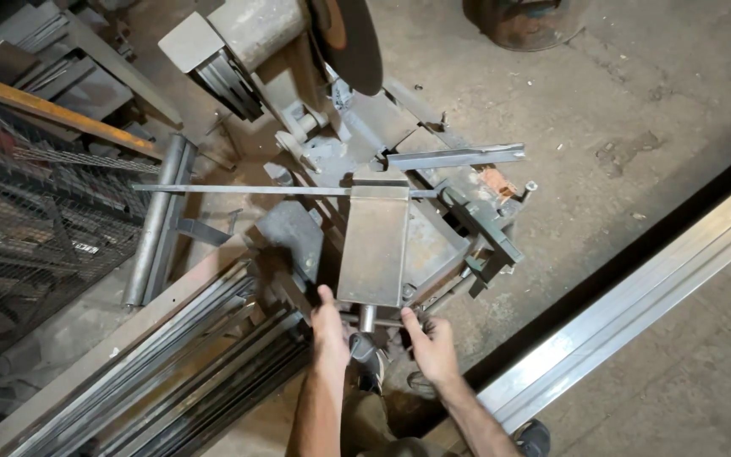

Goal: Cutting metal bars using a chop saw.

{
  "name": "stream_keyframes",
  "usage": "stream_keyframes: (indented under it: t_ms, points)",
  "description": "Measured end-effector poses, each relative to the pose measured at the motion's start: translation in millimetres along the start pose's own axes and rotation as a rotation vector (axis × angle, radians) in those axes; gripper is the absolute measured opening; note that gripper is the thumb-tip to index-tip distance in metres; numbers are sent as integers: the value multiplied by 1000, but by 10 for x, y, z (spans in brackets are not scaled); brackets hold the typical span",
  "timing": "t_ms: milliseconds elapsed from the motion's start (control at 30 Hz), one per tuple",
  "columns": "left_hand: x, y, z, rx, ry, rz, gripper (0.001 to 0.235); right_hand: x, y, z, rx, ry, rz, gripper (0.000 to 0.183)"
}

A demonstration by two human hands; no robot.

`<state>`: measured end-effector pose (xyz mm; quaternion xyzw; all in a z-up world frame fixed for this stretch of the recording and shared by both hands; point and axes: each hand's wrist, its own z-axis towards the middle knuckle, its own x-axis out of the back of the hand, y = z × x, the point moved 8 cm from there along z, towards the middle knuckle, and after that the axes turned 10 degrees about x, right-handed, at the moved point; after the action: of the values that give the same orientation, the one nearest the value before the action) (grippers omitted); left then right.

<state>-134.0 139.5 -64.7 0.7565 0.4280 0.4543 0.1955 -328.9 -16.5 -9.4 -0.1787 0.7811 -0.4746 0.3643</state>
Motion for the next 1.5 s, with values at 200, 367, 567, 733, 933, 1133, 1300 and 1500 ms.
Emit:
stream_keyframes:
  t_ms: [200,367,567,733,933,1133,1300,1500]
  points:
    - [-115,101,-362,423,-174,-505,65,-2,-619,-94,387,91,-868,43]
    - [246,474,-629,33,182,-307,51,264,3,162,364,160,-799,47]
    - [315,746,-801,-189,147,-265,54,107,-485,126,246,105,-866,33]
    - [58,251,-253,30,-101,-993,58,-246,-1018,120,582,322,-728,33]
    - [84,538,-422,-66,-394,-1440,66,-284,-1028,266,702,380,-817,29]
    - [208,885,-786,-231,-598,-1513,71,-190,-818,328,687,312,-715,28]
    - [299,928,-1005,-281,-695,-1478,75,-246,-689,238,813,243,-724,39]
    - [361,1157,-1126,-450,-774,-1302,78,-296,-918,5,895,61,-819,62]
